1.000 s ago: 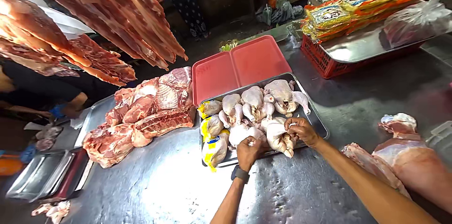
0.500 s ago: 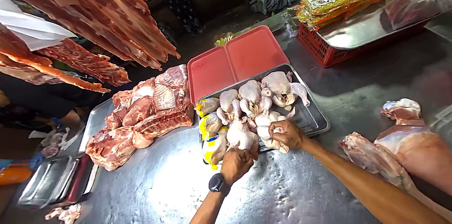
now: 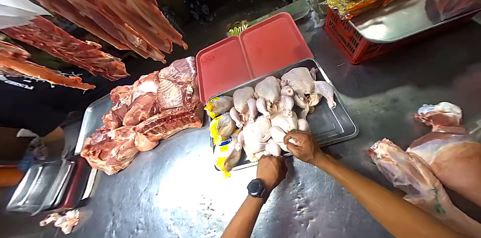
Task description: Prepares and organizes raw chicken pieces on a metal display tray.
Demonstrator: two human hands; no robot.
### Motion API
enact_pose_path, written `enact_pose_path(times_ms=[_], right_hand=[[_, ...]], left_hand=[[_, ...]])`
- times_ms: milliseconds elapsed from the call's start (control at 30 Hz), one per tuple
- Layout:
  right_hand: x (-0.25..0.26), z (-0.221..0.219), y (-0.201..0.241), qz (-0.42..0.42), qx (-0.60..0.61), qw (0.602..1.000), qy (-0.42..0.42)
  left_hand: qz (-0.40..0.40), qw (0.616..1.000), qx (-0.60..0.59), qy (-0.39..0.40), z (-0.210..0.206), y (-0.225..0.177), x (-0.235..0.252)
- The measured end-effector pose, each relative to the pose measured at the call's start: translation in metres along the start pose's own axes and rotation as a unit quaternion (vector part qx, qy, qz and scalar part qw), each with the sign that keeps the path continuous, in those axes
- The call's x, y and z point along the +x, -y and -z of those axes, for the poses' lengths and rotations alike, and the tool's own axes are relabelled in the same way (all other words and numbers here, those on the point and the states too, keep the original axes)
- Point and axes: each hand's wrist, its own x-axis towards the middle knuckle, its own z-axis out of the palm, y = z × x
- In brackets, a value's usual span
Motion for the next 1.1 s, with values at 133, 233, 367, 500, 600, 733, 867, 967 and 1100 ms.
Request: enact_pose_path(times_ms=[133,233,367,500,600,733,867,967,1100], right_hand=[[-0.009,0.0,-0.004,-0.004,0.007,1.0,-0.024],[-0.003,-0.001,-0.015,0.005,-0.002,0.999,-0.036],[0.003,0.007,-0.03,-0.022,-0.033,0.999,0.029],[0.004,0.042,-0.003,-0.092,-0.084,0.979,0.162],[-0.007,0.051,0.011,-0.09,-0.107,0.977,0.163],[-0.023,0.045,-0.005,-0.112,-0.037,0.991,-0.057],[-0.018,0.039,-0.032,-0.206,-0.044,0.977,-0.038],[-0.007,0.033,-0.024,-0.223,-0.061,0.973,-0.019],[-0.011,0.012,0.014,-0.242,-0.051,0.968,-0.043]], left_hand=[[0.076,0.978,-0.18,-0.077,0.006,-0.019,0.015],[0.033,0.935,-0.29,-0.203,0.002,-0.033,0.011],[0.033,0.956,-0.253,-0.147,0.004,-0.047,0.006],[0.01,0.967,-0.237,-0.091,0.011,-0.024,0.001],[0.013,0.933,-0.266,-0.243,-0.006,0.004,-0.02],[0.161,0.827,-0.291,-0.453,-0.025,0.044,-0.023],[0.19,0.796,-0.489,-0.303,-0.038,0.072,0.004],[0.179,0.742,-0.536,-0.361,-0.029,0.075,0.017],[0.151,0.767,-0.447,-0.435,-0.009,0.075,0.005]])
